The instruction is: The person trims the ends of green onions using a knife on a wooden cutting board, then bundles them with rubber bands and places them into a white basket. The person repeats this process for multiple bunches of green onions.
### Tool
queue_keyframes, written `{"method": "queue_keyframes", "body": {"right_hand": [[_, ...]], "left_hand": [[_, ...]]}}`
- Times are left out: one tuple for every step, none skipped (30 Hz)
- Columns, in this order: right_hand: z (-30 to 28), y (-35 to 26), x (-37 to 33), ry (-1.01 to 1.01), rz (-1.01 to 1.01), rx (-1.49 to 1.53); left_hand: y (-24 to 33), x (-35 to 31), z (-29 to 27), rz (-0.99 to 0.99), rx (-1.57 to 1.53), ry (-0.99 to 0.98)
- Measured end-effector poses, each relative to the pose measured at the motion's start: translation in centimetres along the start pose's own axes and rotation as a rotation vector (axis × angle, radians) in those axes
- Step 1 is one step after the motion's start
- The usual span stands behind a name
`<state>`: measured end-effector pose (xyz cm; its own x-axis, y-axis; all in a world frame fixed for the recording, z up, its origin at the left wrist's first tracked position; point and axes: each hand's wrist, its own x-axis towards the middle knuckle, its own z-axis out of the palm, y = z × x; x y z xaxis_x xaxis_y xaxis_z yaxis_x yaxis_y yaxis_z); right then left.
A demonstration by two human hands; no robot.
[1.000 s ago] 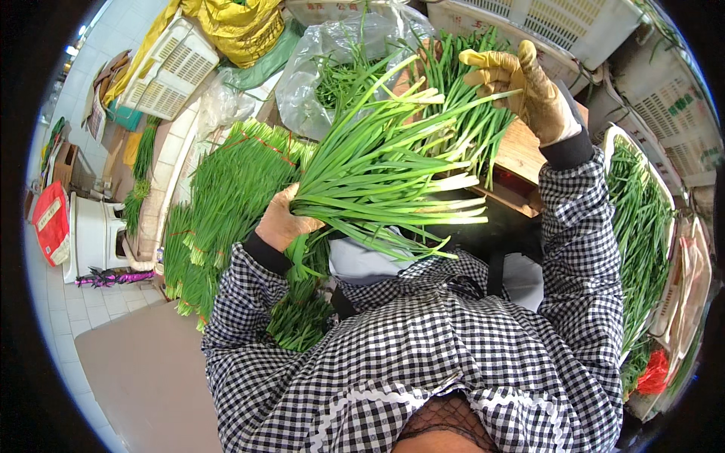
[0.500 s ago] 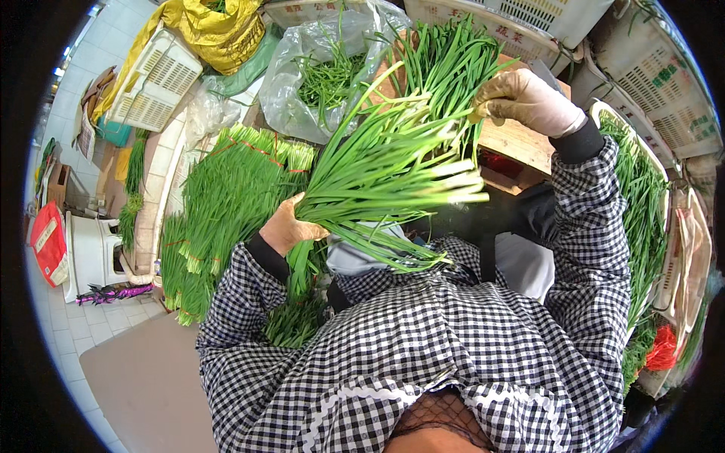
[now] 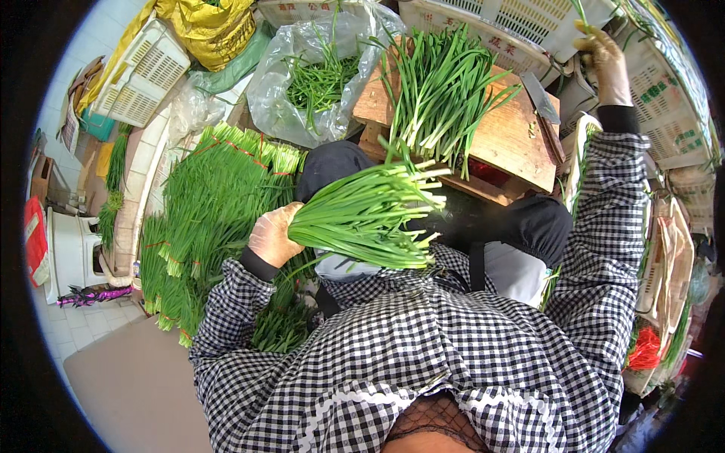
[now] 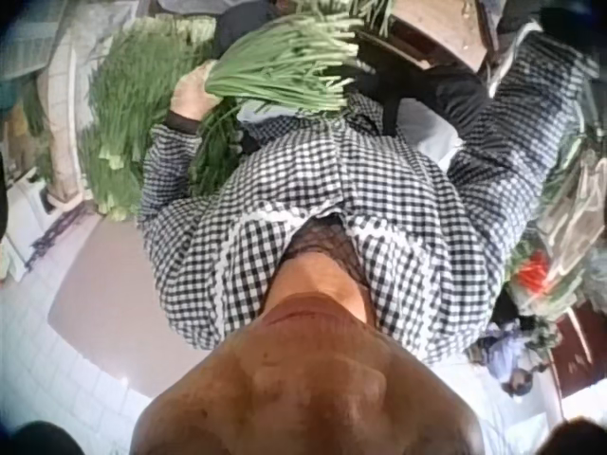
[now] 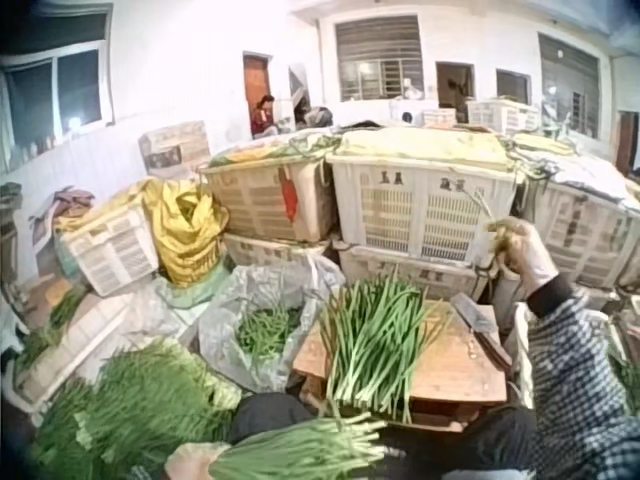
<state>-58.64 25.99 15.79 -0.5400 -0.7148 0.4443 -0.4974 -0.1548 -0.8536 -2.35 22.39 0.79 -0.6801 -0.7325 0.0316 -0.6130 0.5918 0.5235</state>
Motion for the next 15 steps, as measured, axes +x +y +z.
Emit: {"method": "queue_keyframes", "body": {"right_hand": [[0.9, 0.9, -0.2, -0.03, 0.053, 0.01], [4.4, 1.7, -1.6, -0.037, 0.077, 0.089], [5.4, 3.4, -2.4, -0.138, 0.073, 0.038], [7.4, 4.6, -3.9, -0.148, 0.008, -0.134], [9.1, 4.9, -5.7, -0.253, 0.107, -0.082], [10.5, 5.7, -7.2, -0.363, 0.236, -0.086], [11.6, 5.6, -8.7, -0.436, 0.379, -0.053], [12.5, 6.4, -10.0, -0.462, 0.545, 0.062], [13.2, 7.0, -11.1, -0.471, 0.609, 0.157], [13.3, 7.3, -12.0, -0.503, 0.608, 0.2], [13.5, 7.3, -12.7, -0.536, 0.607, 0.248], [13.3, 7.7, -13.0, -0.568, 0.605, 0.281], [12.9, 8.0, -13.3, -0.599, 0.602, 0.314], [12.4, 7.7, -13.4, -0.636, 0.586, 0.294], [11.7, 8.3, -13.6, -0.642, 0.538, 0.327]], "left_hand": [[-0.2, 0.2, 0.0, 0.005, -0.042, -0.004], [-0.4, -0.9, -0.1, -0.033, -0.067, -0.001], [-0.4, -0.9, -0.3, -0.056, -0.076, -0.019], [0.0, -0.8, -0.8, -0.074, -0.085, -0.042], [0.1, -0.9, -0.9, -0.095, -0.098, -0.063], [-1.1, -1.6, -0.7, -0.118, -0.162, -0.076], [-0.9, -1.8, -1.1, -0.134, -0.28, -0.106], [-1.3, -2.1, -1.2, -0.144, -0.339, -0.108], [-1.8, -2.4, -1.0, -0.155, -0.402, -0.108], [-1.9, -2.6, -0.9, -0.133, -0.426, -0.081], [-1.8, -2.9, -1.2, -0.115, -0.446, -0.055], [-1.7, -3.0, -1.4, -0.095, -0.467, -0.03], [-1.5, -3.0, -1.7, -0.132, -0.416, -0.017], [-1.4, -3.1, -1.9, -0.168, -0.364, -0.001], [-1.4, -3.2, -2.0, -0.204, -0.311, 0.016]]}}
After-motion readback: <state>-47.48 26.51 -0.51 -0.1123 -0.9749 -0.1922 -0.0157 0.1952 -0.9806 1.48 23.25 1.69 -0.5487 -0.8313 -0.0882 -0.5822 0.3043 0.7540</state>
